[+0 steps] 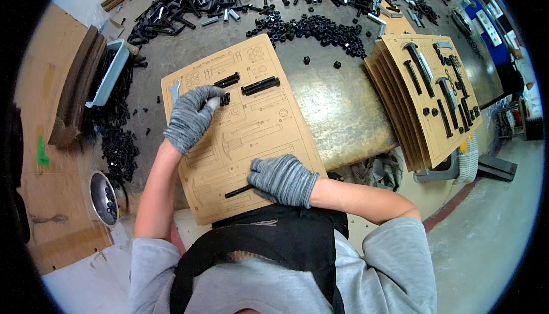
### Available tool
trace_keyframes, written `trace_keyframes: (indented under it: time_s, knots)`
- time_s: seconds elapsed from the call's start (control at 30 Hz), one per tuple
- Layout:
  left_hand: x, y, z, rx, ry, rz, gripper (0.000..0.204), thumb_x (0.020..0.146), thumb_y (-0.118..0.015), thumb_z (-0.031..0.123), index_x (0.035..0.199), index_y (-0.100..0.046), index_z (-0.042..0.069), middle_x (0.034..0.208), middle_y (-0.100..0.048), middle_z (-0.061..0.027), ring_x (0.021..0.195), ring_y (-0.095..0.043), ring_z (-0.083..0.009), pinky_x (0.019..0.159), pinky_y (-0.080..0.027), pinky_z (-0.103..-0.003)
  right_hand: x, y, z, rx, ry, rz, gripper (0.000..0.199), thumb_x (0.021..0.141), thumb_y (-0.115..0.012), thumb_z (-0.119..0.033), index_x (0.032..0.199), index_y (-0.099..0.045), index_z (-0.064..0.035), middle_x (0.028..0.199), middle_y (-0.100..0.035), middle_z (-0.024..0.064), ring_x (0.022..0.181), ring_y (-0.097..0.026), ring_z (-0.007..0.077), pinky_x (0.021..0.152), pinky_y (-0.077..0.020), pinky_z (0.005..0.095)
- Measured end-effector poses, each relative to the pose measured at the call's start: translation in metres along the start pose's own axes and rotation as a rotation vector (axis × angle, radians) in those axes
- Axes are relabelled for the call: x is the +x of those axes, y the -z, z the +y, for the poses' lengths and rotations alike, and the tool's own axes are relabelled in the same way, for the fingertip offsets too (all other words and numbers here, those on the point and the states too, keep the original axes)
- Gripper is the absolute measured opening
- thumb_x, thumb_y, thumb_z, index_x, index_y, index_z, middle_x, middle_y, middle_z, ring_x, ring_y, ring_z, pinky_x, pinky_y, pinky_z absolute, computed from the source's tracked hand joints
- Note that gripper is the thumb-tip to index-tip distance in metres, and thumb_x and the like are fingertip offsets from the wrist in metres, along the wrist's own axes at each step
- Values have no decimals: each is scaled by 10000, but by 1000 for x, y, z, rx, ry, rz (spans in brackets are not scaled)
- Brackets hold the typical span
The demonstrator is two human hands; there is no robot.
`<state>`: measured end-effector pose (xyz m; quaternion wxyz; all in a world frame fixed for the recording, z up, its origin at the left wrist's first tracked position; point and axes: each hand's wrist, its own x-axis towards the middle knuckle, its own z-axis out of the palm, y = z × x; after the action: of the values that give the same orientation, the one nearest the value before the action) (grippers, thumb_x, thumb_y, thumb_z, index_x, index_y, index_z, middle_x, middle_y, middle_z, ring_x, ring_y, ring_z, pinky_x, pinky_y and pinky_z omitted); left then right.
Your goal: The person sorts various metal hardware components, including bolts, nuts, washers, and tools like hammers and wrenches, from a large pile on a workbench. They place the items onto a cardboard template with printed outlines, arranging them into specific slots and positions.
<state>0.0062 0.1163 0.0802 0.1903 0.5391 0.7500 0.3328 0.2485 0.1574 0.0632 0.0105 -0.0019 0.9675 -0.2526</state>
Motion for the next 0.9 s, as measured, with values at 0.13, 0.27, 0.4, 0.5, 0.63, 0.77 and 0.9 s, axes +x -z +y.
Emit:
trace_keyframes:
  time_s: [0.13,0.27,0.4,0.5,0.63,0.77,0.9]
  knots:
    - [-24,-8,4,18,77,-88,217,877,-618,188,1039,-679,56,958,-691,-153,869,-663,-271,815,-518,-355,6,20,30,-125,-60,218,144,802,-598,-171,917,-595,-85,891,-586,123,773,-638,297,611,-535,407]
    - [-25,-28,12,70,37,-97,285,854,-663,199,1086,-662,34,956,-690,-160,852,-674,-252,784,-530,-353,7,35,92,-193,-291,498,165,841,-611,-228,956,-643,-114,882,-612,99,739,-640,285,639,-525,390]
    - [-14,-51,14,185,-32,-31,356,818,-695,254,1109,-653,54,938,-681,-145,850,-668,-259,778,-525,-358,11,41,107,-175,-368,515,205,826,-642,-227,985,-650,-99,879,-617,106,750,-636,297,651,-524,386]
    - [-6,-62,11,260,-88,29,354,817,-694,304,1082,-667,70,935,-678,-122,857,-659,-268,788,-515,-364,14,40,111,-78,-383,538,231,814,-661,-229,1002,-657,-95,892,-622,105,748,-634,297,660,-523,382]
    - [-2,-64,6,230,-63,29,253,833,-664,269,1004,-692,86,935,-671,-119,855,-650,-290,777,-514,-376,19,39,119,12,-336,580,223,809,-676,-228,977,-673,-82,890,-624,109,739,-628,303,667,-515,381]
    - [-4,-74,-3,287,-10,-11,176,822,-616,235,936,-662,109,830,-635,-136,787,-628,-323,678,-517,-441,20,39,106,102,-332,596,169,805,-688,-166,943,-684,-69,860,-610,133,768,-614,295,685,-495,378]
    - [-8,-20,0,145,-14,24,324,845,-611,314,1052,-670,72,945,-670,-169,852,-650,-332,789,-515,-412,3,18,123,465,-365,776,360,857,-685,-135,1200,-616,-51,919,-612,33,808,-554,131,726,-485,274]
